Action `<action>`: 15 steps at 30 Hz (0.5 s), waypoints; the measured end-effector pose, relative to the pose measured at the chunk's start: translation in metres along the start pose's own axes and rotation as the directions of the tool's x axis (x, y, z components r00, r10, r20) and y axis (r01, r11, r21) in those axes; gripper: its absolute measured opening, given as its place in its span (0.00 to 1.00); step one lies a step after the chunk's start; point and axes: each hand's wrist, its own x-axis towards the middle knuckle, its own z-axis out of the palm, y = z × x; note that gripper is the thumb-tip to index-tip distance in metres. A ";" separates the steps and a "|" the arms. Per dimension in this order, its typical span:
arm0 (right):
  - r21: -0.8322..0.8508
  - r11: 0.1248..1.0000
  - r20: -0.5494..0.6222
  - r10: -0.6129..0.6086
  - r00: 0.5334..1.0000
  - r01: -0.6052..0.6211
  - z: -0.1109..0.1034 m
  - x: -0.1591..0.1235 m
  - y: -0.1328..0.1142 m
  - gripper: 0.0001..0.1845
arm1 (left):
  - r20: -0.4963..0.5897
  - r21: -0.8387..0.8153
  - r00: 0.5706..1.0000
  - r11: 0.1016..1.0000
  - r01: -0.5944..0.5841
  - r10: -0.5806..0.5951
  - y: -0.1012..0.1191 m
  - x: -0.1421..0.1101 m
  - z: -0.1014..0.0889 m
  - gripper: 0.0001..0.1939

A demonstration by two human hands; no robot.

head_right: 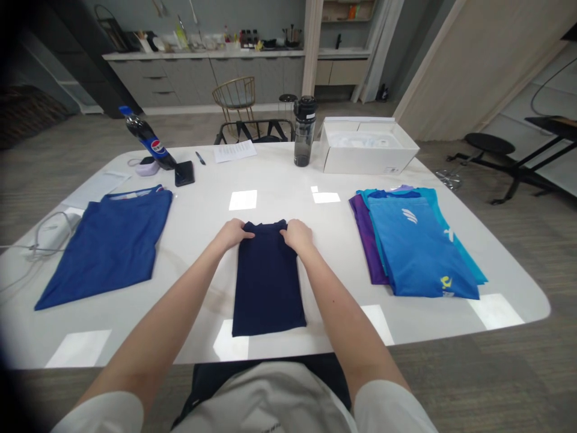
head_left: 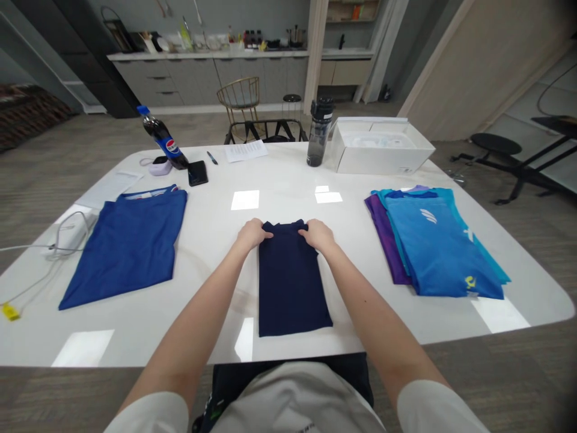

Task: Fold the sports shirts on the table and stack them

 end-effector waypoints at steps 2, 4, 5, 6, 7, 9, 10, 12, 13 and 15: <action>-0.015 0.998 -0.057 -0.054 0.997 0.054 0.004 -0.005 0.000 0.17 | -0.030 -0.043 0.998 0.998 -0.050 0.049 -0.001 -0.004 0.003 0.12; -0.019 0.995 -0.138 -0.104 0.985 0.102 0.010 -0.013 0.002 0.16 | -0.093 -0.091 0.991 0.990 -0.109 0.101 -0.003 -0.011 0.006 0.10; -0.014 0.992 -0.187 -0.128 0.974 0.128 0.013 -0.018 0.004 0.16 | -0.139 -0.112 0.982 0.983 -0.142 0.127 -0.003 -0.015 0.009 0.10; -0.002 0.988 -0.242 -0.152 0.958 0.156 0.016 -0.025 0.007 0.16 | -0.187 -0.133 0.971 0.975 -0.176 0.150 -0.003 -0.020 0.011 0.09; 0.016 0.983 -0.299 -0.172 0.939 0.185 0.019 -0.034 0.011 0.15 | -0.226 -0.162 0.959 0.964 -0.211 0.172 -0.001 -0.026 0.013 0.09; 0.084 0.966 -0.419 -0.189 0.888 0.246 0.021 -0.056 0.022 0.15 | -0.271 -0.285 0.941 0.916 -0.282 0.205 0.007 -0.042 0.015 0.10; 0.133 0.951 -0.483 -0.184 0.856 0.280 0.021 -0.071 0.028 0.15 | -0.276 -0.375 0.933 0.868 -0.324 0.229 0.015 -0.052 0.014 0.10; 0.247 0.903 -0.608 -0.137 0.782 0.350 0.016 -0.103 0.043 0.13 | -0.284 -0.544 0.909 0.730 -0.414 0.304 0.035 -0.076 0.010 0.11; 0.296 0.874 -0.663 -0.102 0.741 0.385 0.012 -0.121 0.051 0.12 | -0.290 -0.600 0.892 0.659 -0.453 0.348 0.047 -0.088 0.007 0.11; 0.355 0.826 -0.755 -0.024 0.655 0.439 0.004 -0.156 0.068 0.09 | -0.297 -0.645 0.849 0.565 -0.515 0.436 0.074 -0.114 0.000 0.12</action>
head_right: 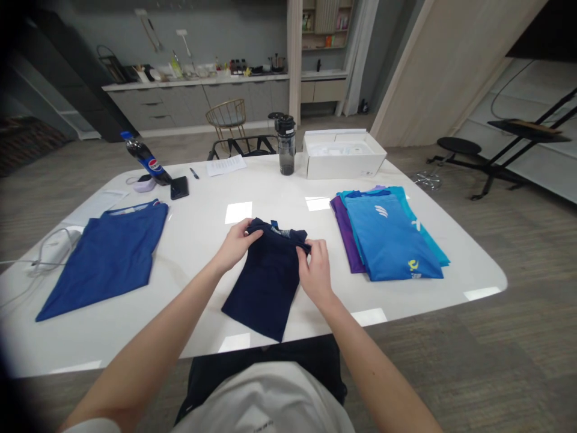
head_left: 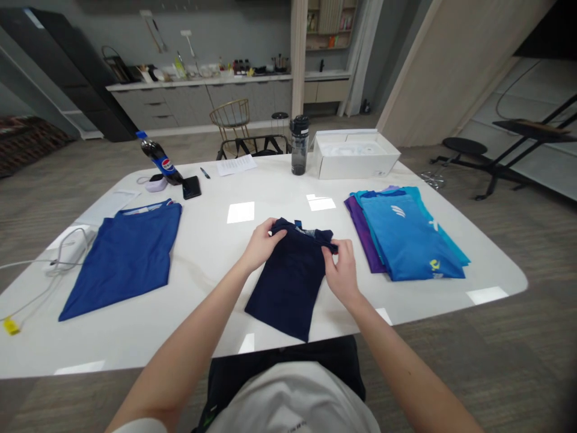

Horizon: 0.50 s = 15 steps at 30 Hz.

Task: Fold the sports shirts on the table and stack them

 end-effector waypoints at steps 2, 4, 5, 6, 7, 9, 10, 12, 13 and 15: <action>0.028 0.999 -0.147 -0.018 0.989 0.022 -0.033 -0.013 -0.001 0.05 | 0.068 -0.043 0.996 0.997 -0.061 0.064 0.030 -0.005 0.019 0.11; 0.011 0.997 -0.282 -0.065 0.957 0.071 -0.064 -0.020 0.002 0.04 | 0.129 -0.117 0.984 0.987 -0.110 0.125 0.056 -0.008 0.039 0.11; -0.003 0.995 -0.340 -0.092 0.936 0.096 -0.078 -0.021 0.004 0.04 | 0.150 -0.171 0.977 0.977 -0.126 0.152 0.067 -0.008 0.049 0.11; -0.018 0.993 -0.389 -0.113 0.914 0.115 -0.093 -0.019 0.006 0.04 | 0.166 -0.231 0.971 0.964 -0.134 0.175 0.079 -0.008 0.060 0.12; -0.028 0.992 -0.436 -0.123 0.892 0.123 -0.108 -0.015 0.007 0.05 | 0.176 -0.290 0.965 0.947 -0.140 0.196 0.090 -0.007 0.071 0.12; -0.049 0.992 -0.533 -0.124 0.837 0.116 -0.141 -0.002 0.007 0.08 | 0.190 -0.390 0.951 0.908 -0.155 0.243 0.115 -0.003 0.094 0.14; -0.065 0.992 -0.584 -0.124 0.802 0.106 -0.158 0.009 0.007 0.09 | 0.195 -0.433 0.943 0.886 -0.165 0.271 0.128 0.000 0.106 0.15; -0.140 0.986 -0.634 -0.156 0.757 0.086 -0.193 0.038 0.009 0.12 | 0.200 -0.515 0.924 0.837 -0.183 0.326 0.153 0.013 0.134 0.15; -0.178 0.982 -0.631 -0.166 0.758 0.067 -0.210 0.056 0.014 0.14 | 0.200 -0.553 0.916 0.812 -0.189 0.349 0.162 0.025 0.149 0.15; -0.232 0.973 -0.604 -0.150 0.783 0.007 -0.238 0.097 0.032 0.18 | 0.199 -0.608 0.905 0.771 -0.187 0.376 0.171 0.058 0.184 0.15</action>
